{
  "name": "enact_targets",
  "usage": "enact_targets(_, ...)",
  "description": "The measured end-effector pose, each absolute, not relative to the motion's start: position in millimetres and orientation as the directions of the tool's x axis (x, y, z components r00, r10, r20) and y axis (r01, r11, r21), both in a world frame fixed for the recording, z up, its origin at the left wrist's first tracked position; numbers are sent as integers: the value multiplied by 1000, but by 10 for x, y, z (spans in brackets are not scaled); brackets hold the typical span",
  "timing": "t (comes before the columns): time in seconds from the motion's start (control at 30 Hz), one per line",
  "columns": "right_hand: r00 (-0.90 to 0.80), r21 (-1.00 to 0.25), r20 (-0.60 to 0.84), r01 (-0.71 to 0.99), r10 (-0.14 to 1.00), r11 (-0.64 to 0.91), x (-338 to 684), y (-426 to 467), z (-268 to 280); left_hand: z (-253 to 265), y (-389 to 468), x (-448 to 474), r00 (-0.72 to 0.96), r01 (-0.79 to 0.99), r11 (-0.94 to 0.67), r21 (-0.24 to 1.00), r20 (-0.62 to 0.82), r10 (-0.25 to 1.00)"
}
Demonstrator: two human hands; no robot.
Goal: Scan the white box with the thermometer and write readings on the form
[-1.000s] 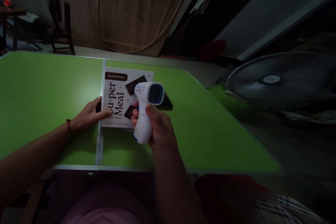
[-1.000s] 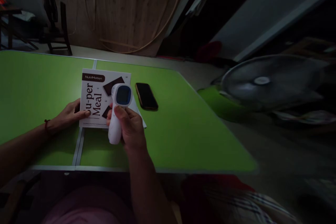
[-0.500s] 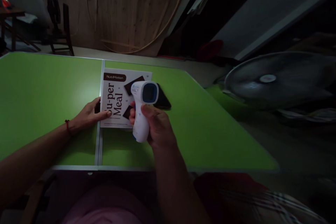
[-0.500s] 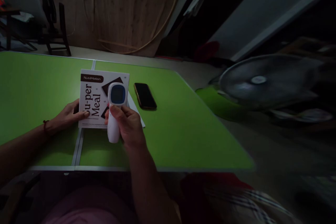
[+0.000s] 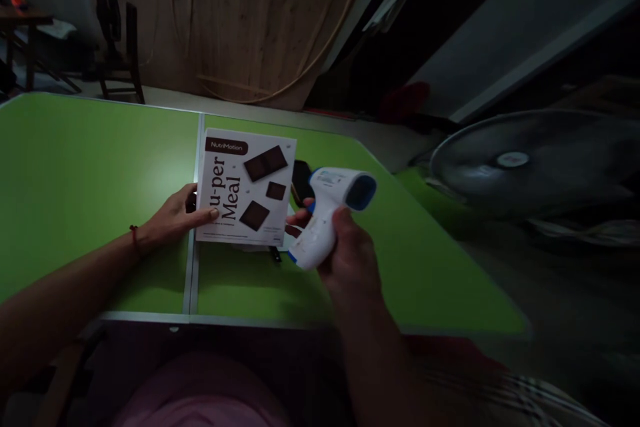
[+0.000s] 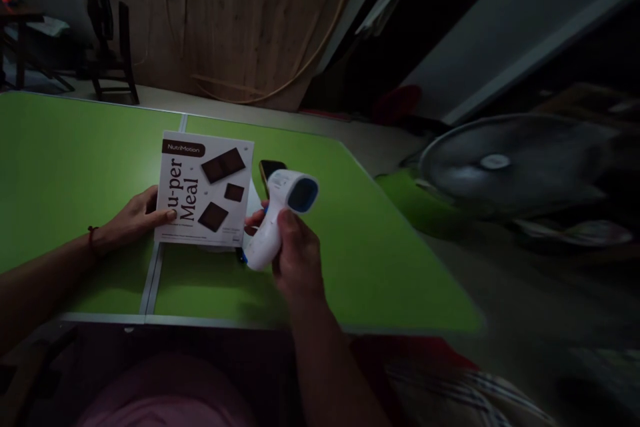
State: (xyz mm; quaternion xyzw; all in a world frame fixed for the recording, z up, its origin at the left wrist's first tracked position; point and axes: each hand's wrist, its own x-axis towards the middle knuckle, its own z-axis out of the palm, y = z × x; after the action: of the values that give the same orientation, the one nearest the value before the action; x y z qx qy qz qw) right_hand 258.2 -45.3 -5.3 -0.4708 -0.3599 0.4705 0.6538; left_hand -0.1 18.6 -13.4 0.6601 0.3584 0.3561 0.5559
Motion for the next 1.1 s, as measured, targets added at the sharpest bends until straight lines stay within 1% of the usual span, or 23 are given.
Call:
enact_targets(0.1, 241, -974, -61, -226, 968, -5, 2719, -433, -113, -149, 188, 1, 488, 76, -128, 989, 75, 870)
enact_targets(0.17, 209, -988, -107, -136, 972, -79, 2814, -399, -145, -161, 192, -2, 487, 74, -122, 990, 71, 871)
enact_targets(0.27, 169, -988, -88, 108, 982, -107, 2954, -301, -171, -174, 199, -12, 486, 76, -114, 991, 63, 872)
enact_targets(0.33, 132, -960, -76, 259, 988, -108, 3025, -202, -174, -174, 203, -19, 484, 78, -115, 990, 64, 873)
enact_targets(0.4, 115, -907, -108, 396, 987, -146, 3064, -91, -176, -170, 202, -24, 480, 80, -110, 991, 58, 875)
enact_targets(0.47, 155, -788, -116, 587, 981, -186, 3066, 9, -193, -164, 196, -27, 472, 82, -101, 992, 51, 880)
enact_targets(0.53, 203, -584, -33, 791, 979, -184, 3039, 72, -232, -159, 185, -27, 466, 81, -96, 992, 47, 884)
enact_targets(0.6, 204, -367, 66, 915, 977, -166, 3002, 89, -288, -155, 171, -27, 462, 77, -99, 992, 52, 886)
enact_targets(0.63, 196, -288, 101, 944, 975, -160, 2985, 83, -316, -153, 166, -29, 454, 75, -103, 992, 58, 889)
enact_targets(0.67, 188, -237, 135, 959, 973, -153, 2970, 70, -342, -150, 163, -33, 439, 76, -109, 991, 65, 896)
enact_targets(0.7, 177, -212, 179, 968, 968, -137, 2959, 54, -366, -145, 163, -39, 420, 77, -115, 990, 73, 905)
enact_targets(0.77, 125, -211, 329, 976, 936, -56, 2942, 15, -407, -133, 178, -61, 383, 64, -134, 989, 99, 919)
enact_targets(0.83, 27, -234, 495, 967, 868, 103, 2921, -23, -448, -120, 217, -101, 342, 39, -172, 984, 149, 928)
enact_targets(0.87, -37, -245, 547, 948, 836, 202, 2904, -40, -470, -115, 244, -128, 312, 30, -199, 980, 180, 933)
enact_targets(0.9, -109, -256, 569, 919, 815, 301, 2882, -55, -493, -109, 276, -160, 272, 31, -227, 973, 210, 939)
enact_targets(0.97, -255, -269, 549, 848, 796, 457, 2823, -80, -537, -97, 348, -238, 177, 66, -270, 960, 256, 950)
enact_targets(1.03, -344, -268, 489, 816, 802, 513, 2761, -95, -568, -82, 421, -327, 118, 97, -291, 952, 280, 953)
enact_targets(1.1, -359, -259, 438, 827, 824, 498, 2713, -101, -583, -65, 483, -408, 124, 105, -291, 951, 278, 953)
